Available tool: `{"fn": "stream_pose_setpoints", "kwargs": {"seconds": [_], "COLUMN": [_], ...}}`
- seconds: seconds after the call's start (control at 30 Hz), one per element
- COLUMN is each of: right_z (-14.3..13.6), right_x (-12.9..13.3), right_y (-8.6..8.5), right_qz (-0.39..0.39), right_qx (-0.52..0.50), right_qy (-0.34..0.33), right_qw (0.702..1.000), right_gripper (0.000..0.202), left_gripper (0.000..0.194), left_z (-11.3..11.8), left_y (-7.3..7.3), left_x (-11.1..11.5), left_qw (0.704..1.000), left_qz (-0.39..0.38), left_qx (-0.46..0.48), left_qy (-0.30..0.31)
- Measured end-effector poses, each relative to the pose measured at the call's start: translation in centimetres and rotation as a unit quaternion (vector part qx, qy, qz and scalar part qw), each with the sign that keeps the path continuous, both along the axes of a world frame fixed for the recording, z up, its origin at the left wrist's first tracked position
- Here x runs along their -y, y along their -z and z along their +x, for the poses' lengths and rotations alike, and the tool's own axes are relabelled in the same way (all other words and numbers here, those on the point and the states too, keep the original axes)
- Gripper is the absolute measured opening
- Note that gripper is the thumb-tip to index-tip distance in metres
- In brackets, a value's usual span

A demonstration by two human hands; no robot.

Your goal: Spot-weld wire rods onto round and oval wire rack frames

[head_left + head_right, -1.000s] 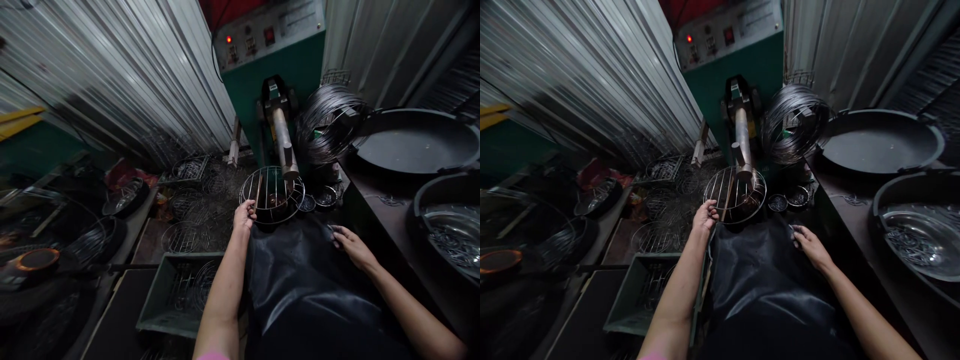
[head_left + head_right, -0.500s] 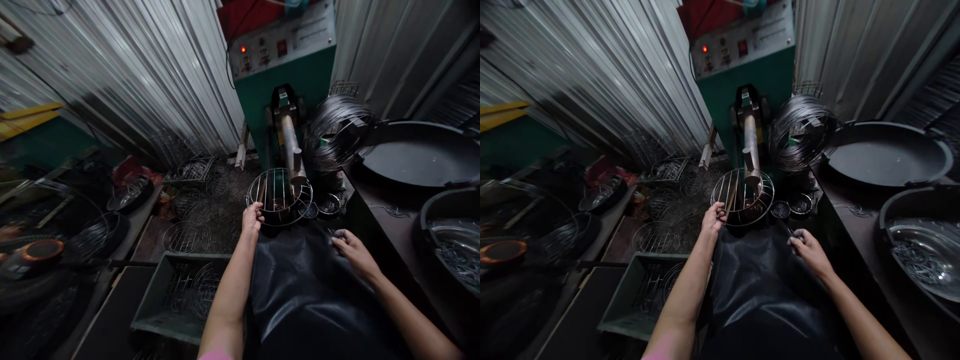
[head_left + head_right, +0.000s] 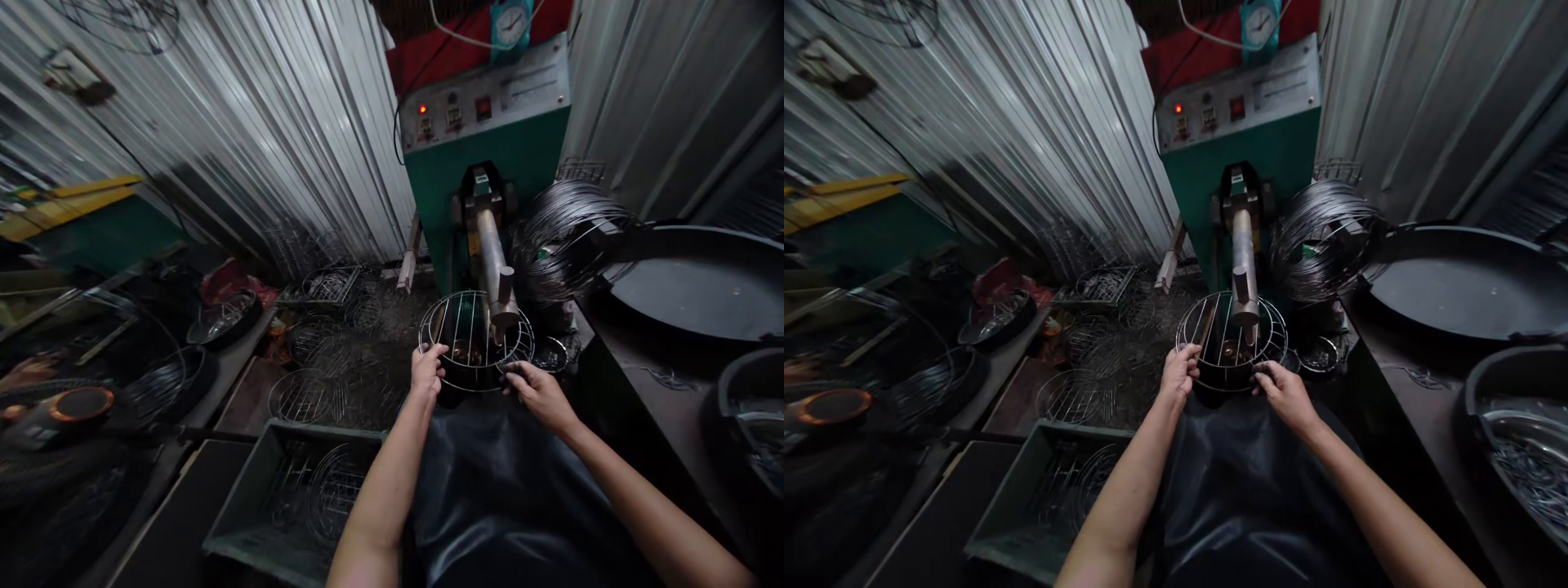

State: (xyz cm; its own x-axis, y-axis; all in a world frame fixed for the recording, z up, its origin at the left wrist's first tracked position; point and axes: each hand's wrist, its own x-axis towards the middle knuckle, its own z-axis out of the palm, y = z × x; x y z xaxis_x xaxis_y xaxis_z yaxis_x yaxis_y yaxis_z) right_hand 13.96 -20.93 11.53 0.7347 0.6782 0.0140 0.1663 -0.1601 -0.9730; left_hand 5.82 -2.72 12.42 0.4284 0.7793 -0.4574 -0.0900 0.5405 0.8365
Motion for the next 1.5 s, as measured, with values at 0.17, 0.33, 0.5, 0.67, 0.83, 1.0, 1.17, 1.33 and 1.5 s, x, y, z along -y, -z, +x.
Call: {"fn": "stream_pose_setpoints", "kwargs": {"seconds": [0.17,0.33,0.5,0.67,0.83,1.0,1.17,1.33,1.5], "right_z": [0.4,0.6,1.1,1.3,1.6,2.3,2.2,1.6,0.5], "right_x": [0.0,0.0,-0.2,-0.6,-0.9,-1.4,-1.8,1.2,4.4], "right_y": [-0.3,-0.1,-0.1,-0.3,-0.2,0.1,-0.1,1.4,2.5], "right_qz": [0.006,0.011,0.01,0.022,0.016,0.022,0.04,0.072,0.035], "right_qx": [0.007,0.01,0.025,0.03,0.036,0.037,-0.001,-0.072,-0.1], "right_qy": [0.016,0.008,-0.003,0.0,-0.005,-0.005,0.006,0.103,0.092], "right_qw": [1.0,1.0,1.0,0.999,0.999,0.999,0.999,0.989,0.99], "right_gripper": [0.035,0.034,0.031,0.027,0.025,0.026,0.031,0.039,0.048], "left_gripper": [0.045,0.042,0.043,0.044,0.039,0.037,0.036,0.043,0.041], "left_z": [0.5,0.8,1.1,1.3,1.7,2.2,2.2,1.5,2.0], "left_y": [0.4,0.8,0.7,0.7,0.5,0.5,0.7,0.8,0.3], "left_x": [-0.1,-0.2,-0.4,-0.7,-1.1,-1.4,-1.3,-2.4,-4.4], "left_qw": [1.0,1.0,1.0,1.0,1.0,1.0,0.999,0.996,0.987], "left_qz": [0.006,0.003,0.0,0.003,0.001,-0.001,0.005,-0.019,-0.051], "left_qx": [0.021,0.018,0.015,0.008,-0.004,-0.025,-0.042,-0.071,-0.09], "left_qy": [0.008,0.01,-0.003,-0.016,-0.01,-0.019,-0.011,0.046,0.125]}}
